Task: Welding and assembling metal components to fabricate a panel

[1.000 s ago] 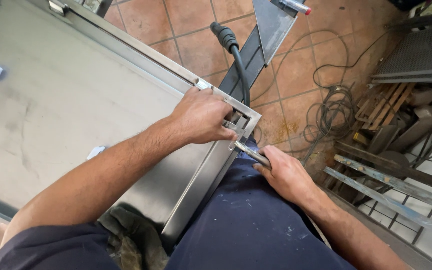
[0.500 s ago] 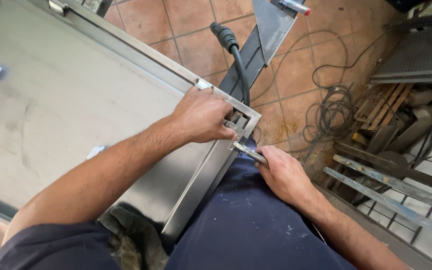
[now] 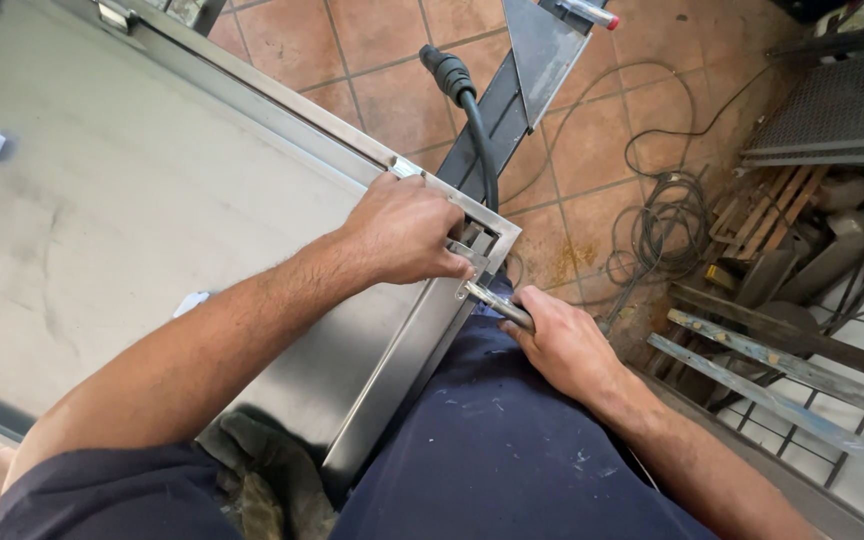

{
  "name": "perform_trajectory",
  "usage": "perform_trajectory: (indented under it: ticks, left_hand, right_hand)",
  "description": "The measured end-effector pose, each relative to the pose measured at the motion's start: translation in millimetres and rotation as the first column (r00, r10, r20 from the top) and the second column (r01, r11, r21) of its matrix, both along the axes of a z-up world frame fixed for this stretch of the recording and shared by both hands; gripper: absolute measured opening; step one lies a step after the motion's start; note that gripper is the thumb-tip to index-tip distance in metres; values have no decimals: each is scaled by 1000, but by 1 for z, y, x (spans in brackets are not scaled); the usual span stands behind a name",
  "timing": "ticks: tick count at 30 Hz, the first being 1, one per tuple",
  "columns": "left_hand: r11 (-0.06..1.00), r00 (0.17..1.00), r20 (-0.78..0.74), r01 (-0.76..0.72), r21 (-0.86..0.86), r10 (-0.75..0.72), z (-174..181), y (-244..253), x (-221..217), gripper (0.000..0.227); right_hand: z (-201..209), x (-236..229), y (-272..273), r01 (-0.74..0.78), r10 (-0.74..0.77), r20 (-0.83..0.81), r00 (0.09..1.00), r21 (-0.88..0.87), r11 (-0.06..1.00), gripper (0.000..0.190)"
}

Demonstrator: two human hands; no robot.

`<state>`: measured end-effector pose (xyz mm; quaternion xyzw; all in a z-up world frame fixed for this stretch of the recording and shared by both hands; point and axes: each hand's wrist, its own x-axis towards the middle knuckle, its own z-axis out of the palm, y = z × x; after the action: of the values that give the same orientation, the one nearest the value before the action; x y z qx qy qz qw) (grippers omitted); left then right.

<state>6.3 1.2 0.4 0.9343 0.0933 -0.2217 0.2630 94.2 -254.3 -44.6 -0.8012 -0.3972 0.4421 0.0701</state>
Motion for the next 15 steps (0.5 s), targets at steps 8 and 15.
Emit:
perform_trajectory:
  ticks: [8, 15]
  left_hand:
    - [1000, 1000, -13, -8, -7, 8, 1, 0, 2, 51]
    - [1000, 1000, -26, -6, -3, 6, 0, 0, 1, 50]
  right_hand:
    - [4, 1, 6, 28, -28, -13, 1000, -15, 999, 29]
    - [5, 0, 6, 37, -38, -8, 999, -16, 999, 30]
